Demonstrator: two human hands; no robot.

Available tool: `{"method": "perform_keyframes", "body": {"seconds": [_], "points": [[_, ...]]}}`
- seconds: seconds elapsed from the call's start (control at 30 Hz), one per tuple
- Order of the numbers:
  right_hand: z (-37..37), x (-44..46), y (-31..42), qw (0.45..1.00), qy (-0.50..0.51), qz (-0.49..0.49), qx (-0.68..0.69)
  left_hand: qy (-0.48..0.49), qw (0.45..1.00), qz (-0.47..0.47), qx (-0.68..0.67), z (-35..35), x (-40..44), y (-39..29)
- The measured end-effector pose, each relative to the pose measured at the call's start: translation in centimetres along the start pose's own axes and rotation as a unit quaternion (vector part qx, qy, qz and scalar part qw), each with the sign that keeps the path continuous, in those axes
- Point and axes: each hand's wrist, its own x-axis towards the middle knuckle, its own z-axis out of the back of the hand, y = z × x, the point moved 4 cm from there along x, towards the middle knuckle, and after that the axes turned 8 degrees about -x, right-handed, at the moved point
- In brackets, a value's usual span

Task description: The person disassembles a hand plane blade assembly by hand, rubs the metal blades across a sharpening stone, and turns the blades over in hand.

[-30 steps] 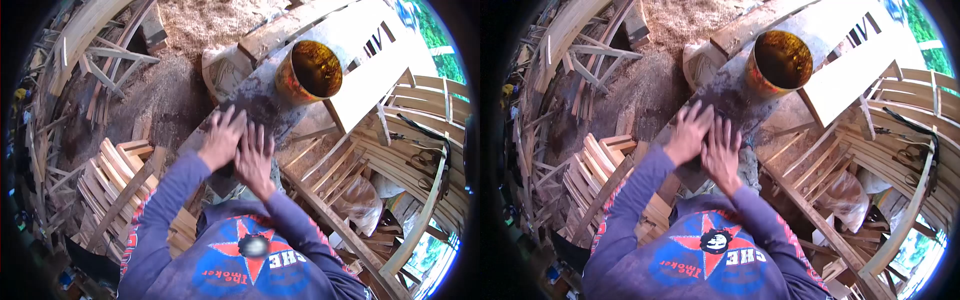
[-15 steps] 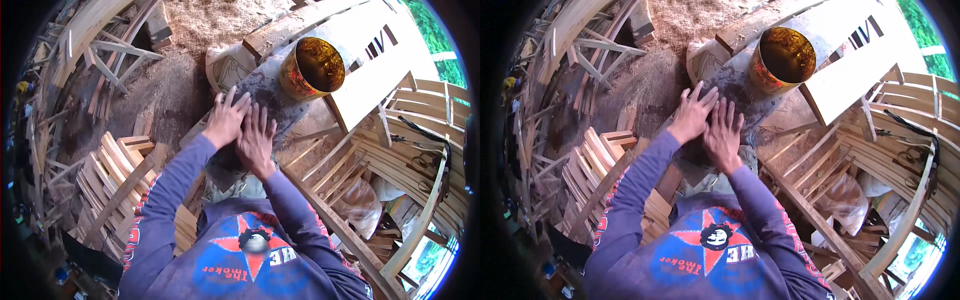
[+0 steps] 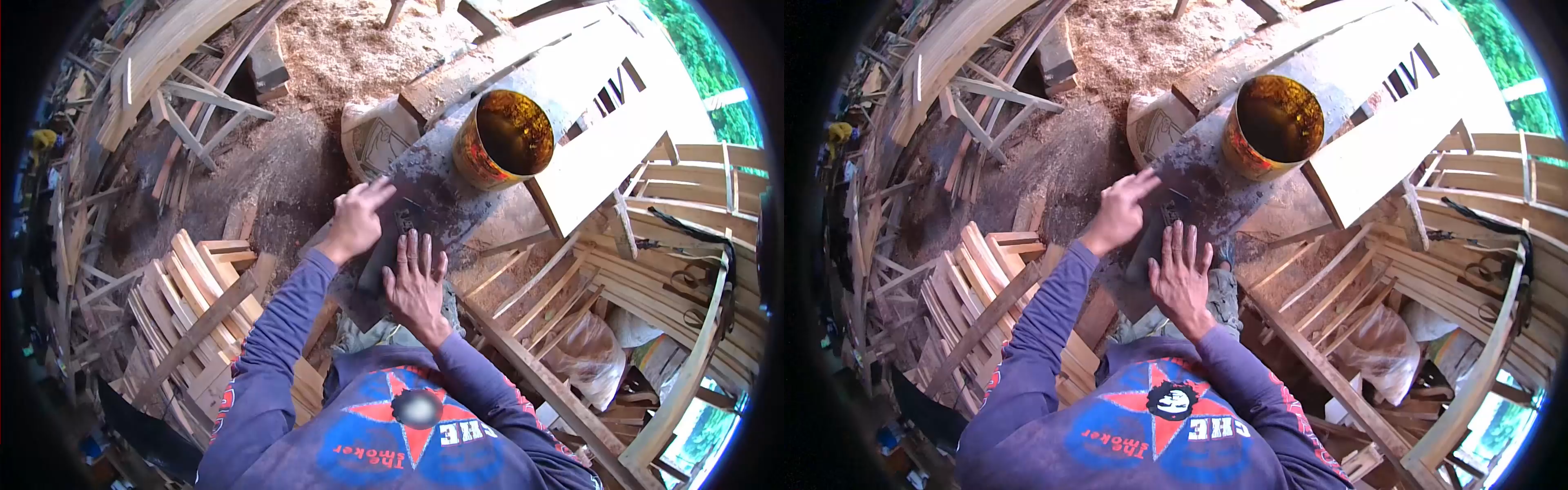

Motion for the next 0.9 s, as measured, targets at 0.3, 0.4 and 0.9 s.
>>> {"method": "perform_keyframes", "body": {"seconds": [0.3,0.4,0.9], "points": [[4.0,1.5,-3.5,0.98,-0.051,-0.079,0.178,-0.02,0.962,0.211,-0.173,-1.5,2.4,0.4],[3.0,1.4,-4.6,0.937,-0.009,-0.155,0.313,0.0,0.958,0.229,-0.172,-2.2,2.4,1.4],[7.4,2.9,-3.7,0.805,0.078,-0.051,0.585,-0.023,0.818,0.299,-0.491,6.4,-5.7,-6.2]]}}
